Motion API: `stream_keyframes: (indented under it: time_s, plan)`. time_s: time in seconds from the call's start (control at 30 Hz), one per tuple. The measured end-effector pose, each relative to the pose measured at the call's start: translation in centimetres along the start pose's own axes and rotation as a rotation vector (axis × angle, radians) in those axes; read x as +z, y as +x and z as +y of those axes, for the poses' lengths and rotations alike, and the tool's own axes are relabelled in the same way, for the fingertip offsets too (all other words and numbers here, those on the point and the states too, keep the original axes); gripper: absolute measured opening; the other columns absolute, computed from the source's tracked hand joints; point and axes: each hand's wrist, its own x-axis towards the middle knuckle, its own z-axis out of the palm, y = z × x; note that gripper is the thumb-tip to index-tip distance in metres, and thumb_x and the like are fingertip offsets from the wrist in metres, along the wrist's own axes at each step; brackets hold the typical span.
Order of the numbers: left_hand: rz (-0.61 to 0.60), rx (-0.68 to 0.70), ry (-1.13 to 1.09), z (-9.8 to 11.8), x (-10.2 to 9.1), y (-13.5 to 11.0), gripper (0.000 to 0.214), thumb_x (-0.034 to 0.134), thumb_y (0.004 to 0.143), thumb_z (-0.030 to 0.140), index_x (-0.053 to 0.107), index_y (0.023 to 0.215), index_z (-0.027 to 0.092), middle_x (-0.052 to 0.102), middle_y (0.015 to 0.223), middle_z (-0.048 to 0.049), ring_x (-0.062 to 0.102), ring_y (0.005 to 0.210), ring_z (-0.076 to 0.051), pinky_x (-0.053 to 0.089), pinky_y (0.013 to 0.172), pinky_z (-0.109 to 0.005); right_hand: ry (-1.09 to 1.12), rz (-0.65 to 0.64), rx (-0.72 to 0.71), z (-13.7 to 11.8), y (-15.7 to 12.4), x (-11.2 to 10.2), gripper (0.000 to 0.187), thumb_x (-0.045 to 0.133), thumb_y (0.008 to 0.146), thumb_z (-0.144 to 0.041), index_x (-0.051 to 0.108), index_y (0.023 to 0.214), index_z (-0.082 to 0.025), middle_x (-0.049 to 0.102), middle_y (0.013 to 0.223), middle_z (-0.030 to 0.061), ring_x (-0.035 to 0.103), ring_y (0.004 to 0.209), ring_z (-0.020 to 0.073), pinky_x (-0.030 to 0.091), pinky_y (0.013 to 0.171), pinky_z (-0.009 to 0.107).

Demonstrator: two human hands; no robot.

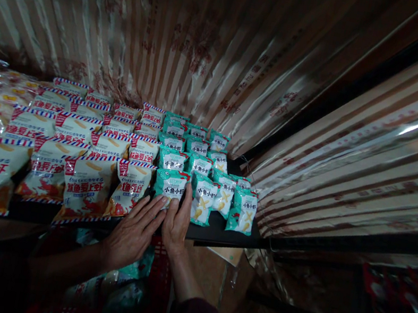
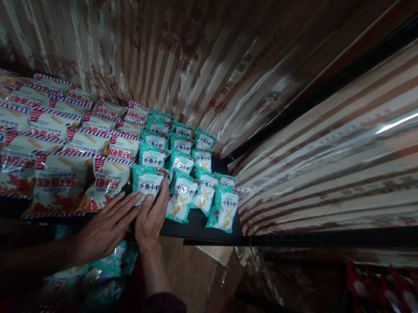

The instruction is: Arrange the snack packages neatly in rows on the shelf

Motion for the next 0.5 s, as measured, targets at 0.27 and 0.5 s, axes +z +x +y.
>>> stream_keyframes:
  time_s: [0.27,0.5]
  plan:
    - [-0.005,-0.02,0.004,0.07,0.11,-0.01,0.056,0.04,0.084,0.008,0.038,0.14,0.007,0.032,0.151,-0.0159,0.021,0.143,-0.027,0.027,0.114,-0.048,-0.013,0.0,-0.009,0.0,0.03,0.06,0.052,0.028,0.099,-0.037,0.026,0.147,-0.017,0.04,0.146,0.0161,0.037,0.136,0.024,0.036,0.109,0.051]
    - [-0.007,-0.028,0.009,0.15,0.25,-0.33,0.056,0.039,0.084,0.009,0.039,0.14,0.007,0.032,0.151,-0.0169,0.02,0.143,-0.029,0.031,0.113,-0.048,-0.065,0.0,-0.065,-0.34,-0.29,-0.19,0.051,0.028,0.099,-0.033,0.024,0.147,-0.019,0.035,0.149,0.0146,0.031,0.14,0.0244,0.031,0.111,0.055]
